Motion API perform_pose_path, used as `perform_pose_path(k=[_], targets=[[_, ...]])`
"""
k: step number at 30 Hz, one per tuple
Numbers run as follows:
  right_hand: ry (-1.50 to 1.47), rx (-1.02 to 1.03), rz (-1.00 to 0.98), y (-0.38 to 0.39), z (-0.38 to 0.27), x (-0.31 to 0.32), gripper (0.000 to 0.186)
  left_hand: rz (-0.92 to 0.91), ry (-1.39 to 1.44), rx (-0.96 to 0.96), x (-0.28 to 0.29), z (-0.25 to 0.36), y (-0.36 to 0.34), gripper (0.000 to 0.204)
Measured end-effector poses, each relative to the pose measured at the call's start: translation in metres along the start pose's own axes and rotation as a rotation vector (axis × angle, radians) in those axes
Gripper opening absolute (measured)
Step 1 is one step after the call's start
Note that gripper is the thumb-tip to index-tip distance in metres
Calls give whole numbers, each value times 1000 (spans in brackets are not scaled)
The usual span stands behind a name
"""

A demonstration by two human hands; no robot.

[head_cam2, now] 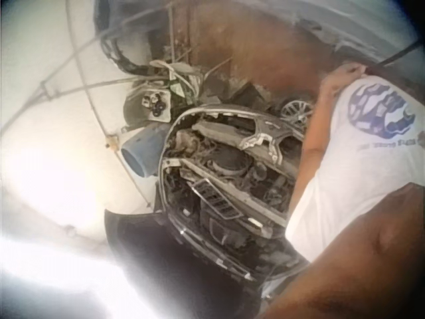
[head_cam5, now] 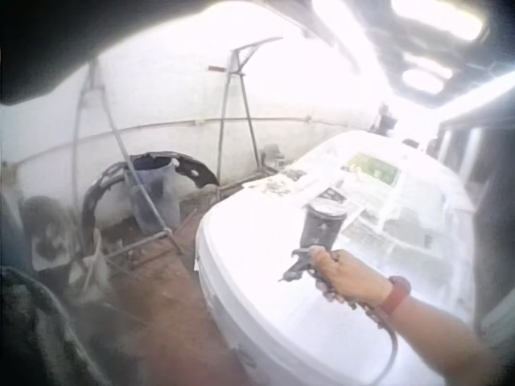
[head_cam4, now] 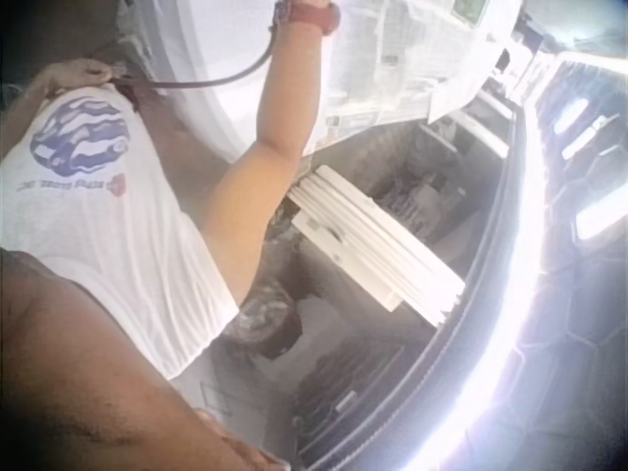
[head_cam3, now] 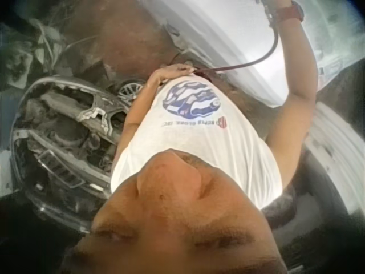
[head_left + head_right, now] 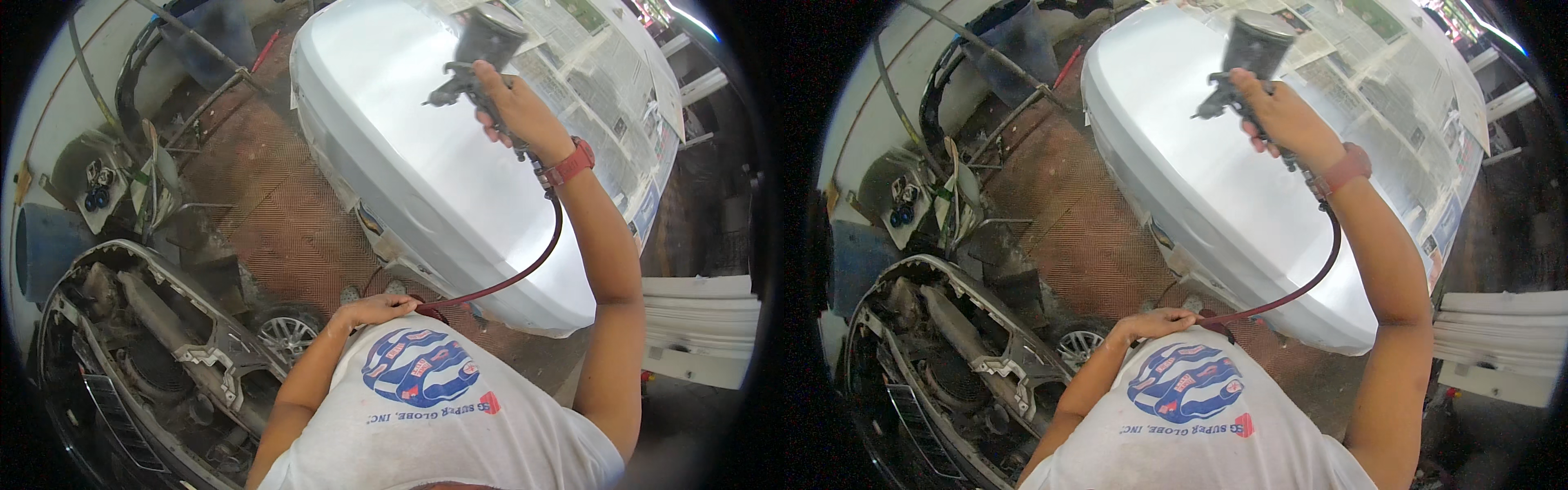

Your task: The person uses a spray gun to apply white paint to a car bumper and then to the hood of a vehicle. After finishing, the person walks to a cluttered area, sits on the floor, and handles paint cans and a phone.

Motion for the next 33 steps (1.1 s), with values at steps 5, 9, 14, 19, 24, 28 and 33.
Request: perform_pose_path(k=[5, 9, 14, 19, 24, 28, 33], targets=[[31, -101, 273, -18, 34, 63, 63, -8, -39, -45, 5, 17, 8, 65], [30, -145, 410, -28, 51, 100, 65, -6, -29, -82, 10, 24, 16, 67], [144, -161, 531, -27, 64, 140, 70, -17, -64, -92, 14, 35, 21, 68], [300, -171, 461, -15, 58, 126, 70, -31, -79, -167, 11, 34, 16, 68], [222, -105, 283, 26, 32, 65, 72, -96, -69, -118, 7, 38, 12, 67], [211, -52, 145, 53, 7, 19, 69, -92, -54, -104, 6, 26, 7, 68], [187, -36, -39, 78, -13, -15, 71, -60, -61, -105, 6, 25, 8, 70]])
Point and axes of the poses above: each hand's wrist, its own y-axis away from the middle knuckle, its own x-axis out of the back of the hand, z = x × y, the point moved 10 cm from there along -y, towards the middle knuckle
